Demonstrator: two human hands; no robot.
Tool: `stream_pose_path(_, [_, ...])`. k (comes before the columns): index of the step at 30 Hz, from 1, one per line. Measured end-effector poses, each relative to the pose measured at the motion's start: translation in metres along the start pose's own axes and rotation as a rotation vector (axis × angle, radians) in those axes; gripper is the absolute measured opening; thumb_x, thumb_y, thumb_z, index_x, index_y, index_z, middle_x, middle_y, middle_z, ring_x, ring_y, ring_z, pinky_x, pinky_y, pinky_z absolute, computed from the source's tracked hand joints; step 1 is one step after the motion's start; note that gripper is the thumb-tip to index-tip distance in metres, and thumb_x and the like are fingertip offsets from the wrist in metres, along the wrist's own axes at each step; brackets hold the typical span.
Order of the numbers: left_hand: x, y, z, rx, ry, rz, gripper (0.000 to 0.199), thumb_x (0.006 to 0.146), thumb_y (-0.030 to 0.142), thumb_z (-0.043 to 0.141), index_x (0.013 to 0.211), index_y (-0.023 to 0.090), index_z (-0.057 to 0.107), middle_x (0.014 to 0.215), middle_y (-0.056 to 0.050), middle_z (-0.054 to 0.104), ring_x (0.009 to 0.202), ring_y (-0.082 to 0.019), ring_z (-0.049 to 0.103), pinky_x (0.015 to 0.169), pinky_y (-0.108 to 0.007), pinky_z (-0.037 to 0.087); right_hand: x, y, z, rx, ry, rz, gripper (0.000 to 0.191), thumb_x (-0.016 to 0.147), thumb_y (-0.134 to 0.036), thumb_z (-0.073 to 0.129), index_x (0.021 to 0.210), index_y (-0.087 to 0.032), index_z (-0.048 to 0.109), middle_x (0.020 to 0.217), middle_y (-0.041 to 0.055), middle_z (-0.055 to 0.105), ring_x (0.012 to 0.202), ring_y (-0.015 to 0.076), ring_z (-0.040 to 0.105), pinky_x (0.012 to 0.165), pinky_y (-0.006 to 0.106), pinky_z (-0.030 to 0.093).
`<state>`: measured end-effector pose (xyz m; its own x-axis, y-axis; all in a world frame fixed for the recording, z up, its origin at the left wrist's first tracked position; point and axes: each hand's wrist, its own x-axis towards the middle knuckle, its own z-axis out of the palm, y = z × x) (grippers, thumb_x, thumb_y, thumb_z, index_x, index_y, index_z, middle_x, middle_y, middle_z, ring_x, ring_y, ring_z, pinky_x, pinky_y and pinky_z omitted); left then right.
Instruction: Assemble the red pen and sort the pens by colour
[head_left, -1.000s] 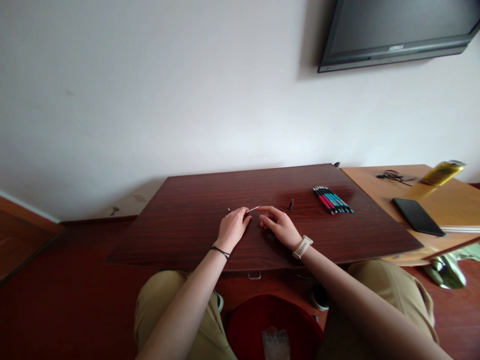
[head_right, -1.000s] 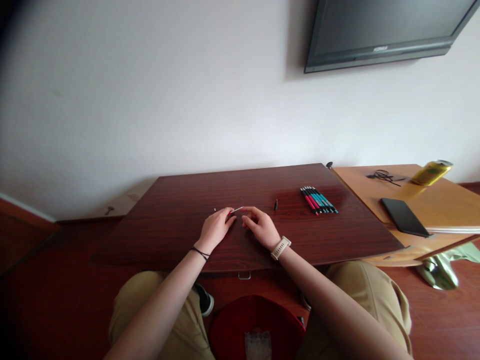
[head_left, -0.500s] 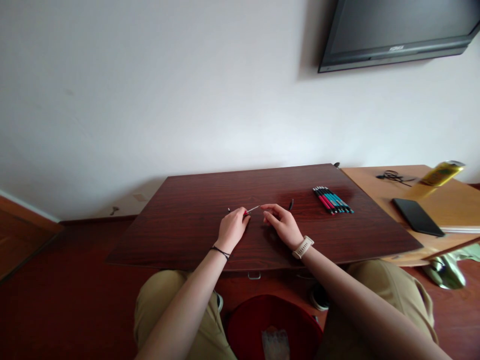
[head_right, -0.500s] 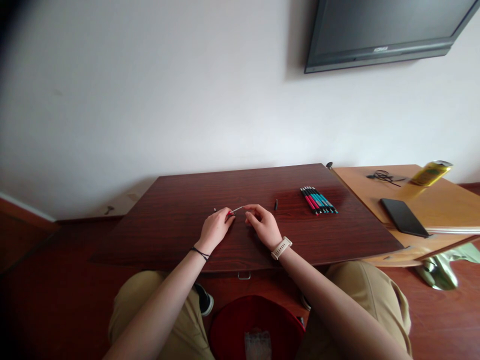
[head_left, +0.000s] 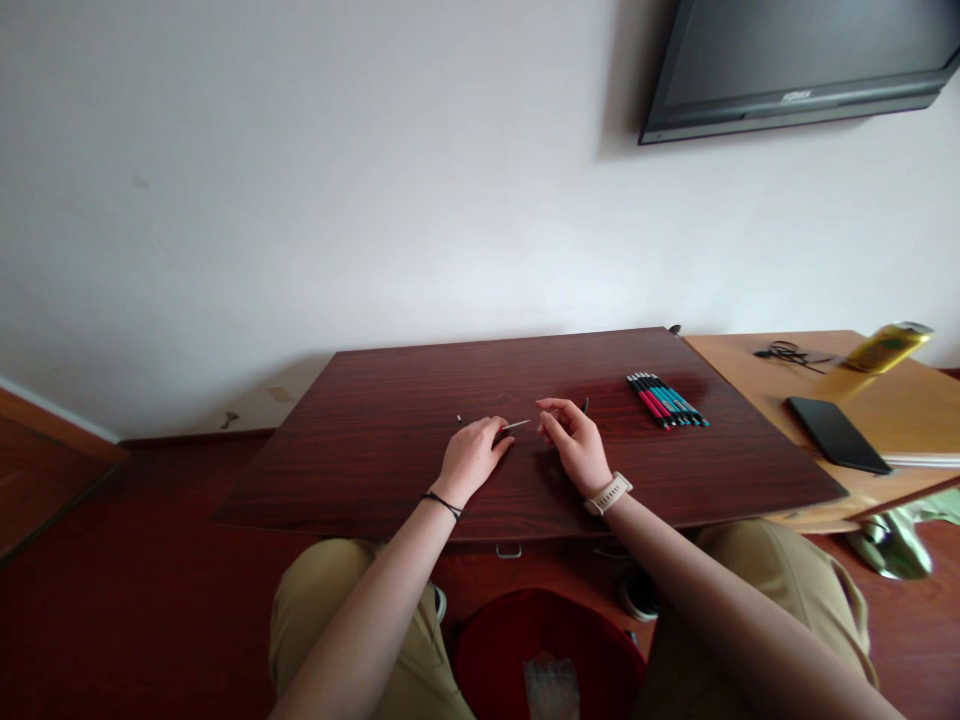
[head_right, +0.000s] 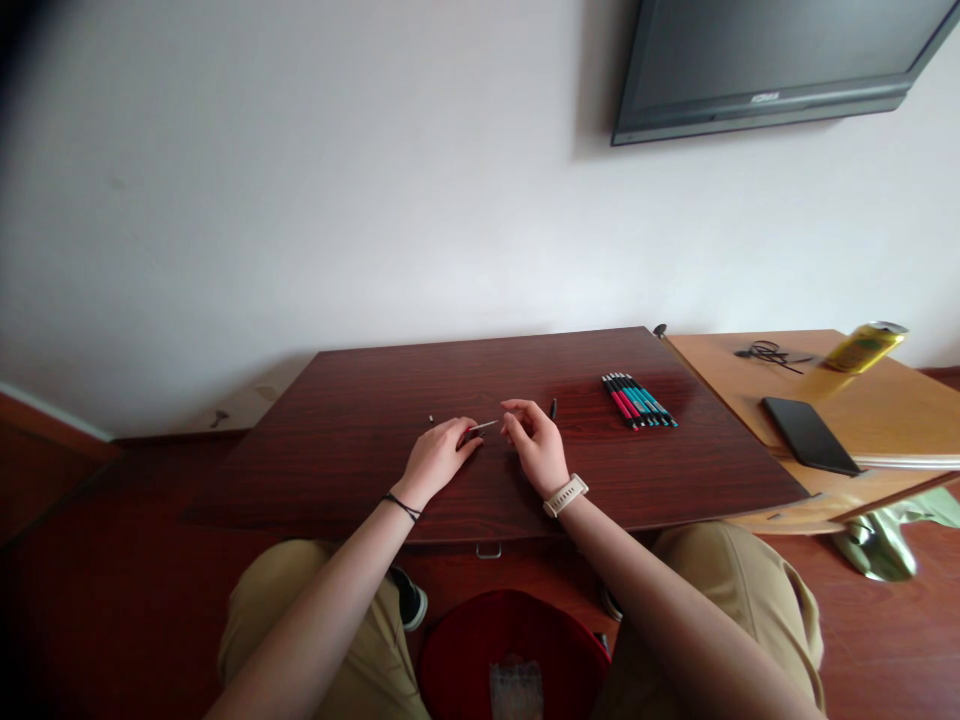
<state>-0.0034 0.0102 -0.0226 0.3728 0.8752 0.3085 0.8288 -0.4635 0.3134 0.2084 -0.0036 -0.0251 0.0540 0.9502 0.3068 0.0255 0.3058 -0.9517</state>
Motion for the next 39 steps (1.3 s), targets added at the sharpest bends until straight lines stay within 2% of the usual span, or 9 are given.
stream_pose_path(3, [0.002,0.001,0.002,0.018,-0.012,0.018,0.010,0.106,0.030,0.064,0.112,0.024,0.069,0.108,-0.006,0.077,0.100,-0.024,0.074,0.085,-0.031,0.054,0.000,0.001,0.000,0.001,0.035,-0.022,0.033,0.100,-0.049,0.066,0.121,-0.023,0.070,0.081,0.0020,0.068,0.070,0.0192,0.060,0.067,0.033,0.049])
stream_pose_path(7, [0.005,0.003,0.006,0.045,-0.005,0.005,0.012,0.108,0.025,0.057,0.107,0.022,0.068,0.103,-0.008,0.077,0.095,-0.024,0.075,0.084,-0.031,0.054,0.000,0.002,0.001,-0.002,0.046,-0.031,0.032,0.100,-0.048,0.066,0.120,-0.023,0.070,0.081,0.0020,0.068,0.069,0.0192,0.060,0.066,0.033,0.050])
stream_pose_path(12, [0.004,0.004,0.009,0.056,-0.006,-0.027,0.009,0.106,0.022,0.059,0.102,0.020,0.067,0.097,-0.009,0.077,0.090,-0.025,0.075,0.080,-0.031,0.054,0.000,0.000,0.000,-0.004,0.099,-0.057,0.029,0.101,-0.045,0.065,0.121,-0.024,0.068,0.082,0.0015,0.067,0.071,0.0186,0.059,0.069,0.033,0.050])
stream_pose_path(17, [0.001,0.006,0.008,-0.157,0.059,-0.107,0.003,0.103,0.024,0.063,0.102,0.021,0.065,0.092,-0.005,0.077,0.082,-0.021,0.074,0.075,-0.028,0.051,0.004,0.009,-0.003,0.061,0.228,-0.028,0.028,0.099,-0.045,0.068,0.118,-0.025,0.061,0.087,0.0001,0.065,0.072,0.0170,0.060,0.066,0.030,0.049])
stream_pose_path(19, [-0.001,0.008,0.007,-0.287,0.077,-0.122,0.005,0.103,0.024,0.063,0.099,0.021,0.065,0.087,-0.003,0.075,0.077,-0.018,0.071,0.073,-0.026,0.050,0.005,0.014,-0.003,0.045,0.166,0.035,0.029,0.095,-0.045,0.070,0.113,-0.024,0.063,0.088,0.0008,0.066,0.072,0.0174,0.061,0.066,0.031,0.050])
stream_pose_path(21, [-0.003,0.010,0.006,-0.390,0.083,-0.117,0.007,0.102,0.026,0.062,0.097,0.021,0.064,0.083,-0.001,0.073,0.073,-0.016,0.068,0.071,-0.024,0.048,0.005,0.017,-0.002,0.017,0.039,0.079,0.029,0.093,-0.044,0.072,0.111,-0.023,0.066,0.091,0.0028,0.070,0.075,0.0188,0.065,0.069,0.032,0.052])
stream_pose_path(23, [-0.004,0.012,0.006,-0.440,0.081,-0.106,0.009,0.102,0.026,0.062,0.096,0.021,0.064,0.081,0.000,0.071,0.070,-0.014,0.065,0.069,-0.024,0.046,0.004,0.017,-0.001,-0.023,-0.080,0.073,0.027,0.094,-0.043,0.071,0.111,-0.023,0.068,0.095,0.0046,0.074,0.079,0.0204,0.068,0.074,0.034,0.055])
stream_pose_path(25, [-0.005,0.013,0.005,-0.455,0.081,-0.101,0.010,0.102,0.027,0.061,0.095,0.020,0.064,0.079,0.000,0.070,0.068,-0.014,0.063,0.068,-0.024,0.045,0.002,0.016,0.001,-0.072,-0.145,0.037,0.025,0.095,-0.042,0.070,0.112,-0.023,0.070,0.099,0.0048,0.076,0.082,0.0210,0.070,0.079,0.036,0.056])
stream_pose_path(39, [-0.007,0.015,0.005,-0.472,0.078,-0.092,0.010,0.101,0.027,0.060,0.096,0.020,0.064,0.080,0.000,0.069,0.070,-0.014,0.062,0.071,-0.024,0.046,-0.001,0.006,0.001,-0.191,-0.283,-0.038,0.018,0.098,-0.034,0.067,0.109,-0.023,0.077,0.101,0.0033,0.080,0.092,0.0212,0.073,0.088,0.035,0.054])
